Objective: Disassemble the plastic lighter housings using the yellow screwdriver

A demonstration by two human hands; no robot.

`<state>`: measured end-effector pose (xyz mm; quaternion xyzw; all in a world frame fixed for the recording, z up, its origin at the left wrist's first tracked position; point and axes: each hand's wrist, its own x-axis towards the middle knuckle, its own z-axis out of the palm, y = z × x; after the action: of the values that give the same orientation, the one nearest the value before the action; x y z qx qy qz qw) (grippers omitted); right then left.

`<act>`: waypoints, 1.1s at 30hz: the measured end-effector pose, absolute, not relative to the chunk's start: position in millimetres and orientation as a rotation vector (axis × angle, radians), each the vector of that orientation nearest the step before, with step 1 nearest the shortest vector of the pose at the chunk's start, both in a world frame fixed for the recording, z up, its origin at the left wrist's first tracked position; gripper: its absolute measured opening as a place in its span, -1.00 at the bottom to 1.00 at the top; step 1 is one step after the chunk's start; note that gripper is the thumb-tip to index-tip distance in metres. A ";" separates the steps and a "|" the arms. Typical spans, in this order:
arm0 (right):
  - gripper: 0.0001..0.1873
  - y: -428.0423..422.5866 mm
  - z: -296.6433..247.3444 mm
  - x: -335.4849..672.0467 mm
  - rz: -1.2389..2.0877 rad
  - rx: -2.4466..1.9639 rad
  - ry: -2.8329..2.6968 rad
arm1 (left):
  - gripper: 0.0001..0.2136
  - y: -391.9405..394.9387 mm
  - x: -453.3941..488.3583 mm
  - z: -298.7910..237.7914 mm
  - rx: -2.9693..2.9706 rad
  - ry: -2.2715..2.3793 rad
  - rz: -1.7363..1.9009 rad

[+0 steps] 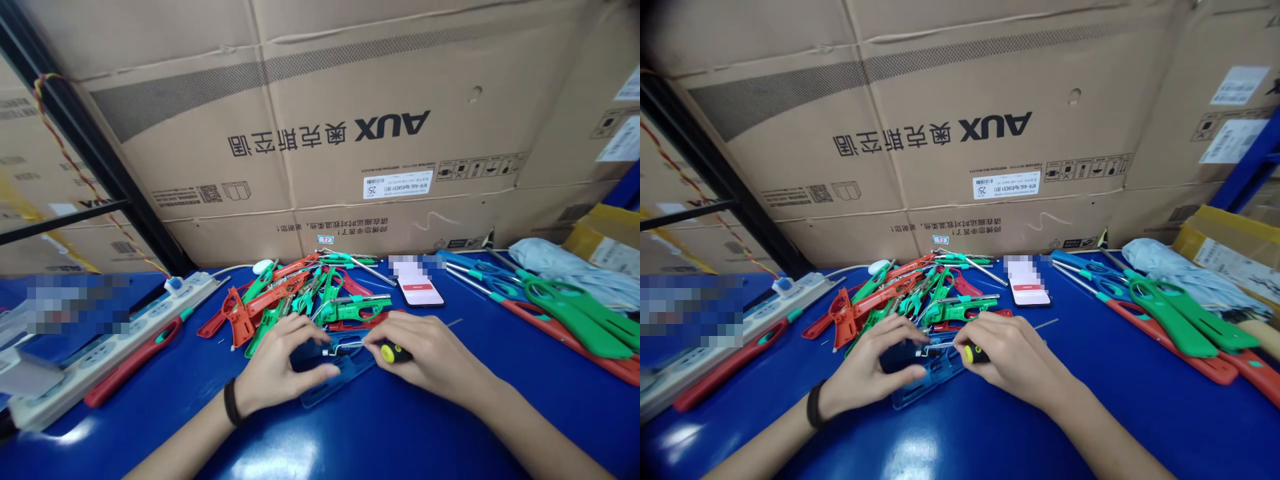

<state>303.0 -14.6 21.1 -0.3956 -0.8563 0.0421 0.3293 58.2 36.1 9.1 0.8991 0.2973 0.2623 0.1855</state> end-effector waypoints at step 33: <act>-0.88 -12.4 35.1 315.6 0.614 -1.287 -2.350 | -0.58 27.2 64.1 9.5 2.807 0.820 0.586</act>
<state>315.6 -12.4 35.1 -0.4591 -0.8386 0.2190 0.1951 64.1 27.2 9.5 0.9382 0.2739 0.1959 0.0793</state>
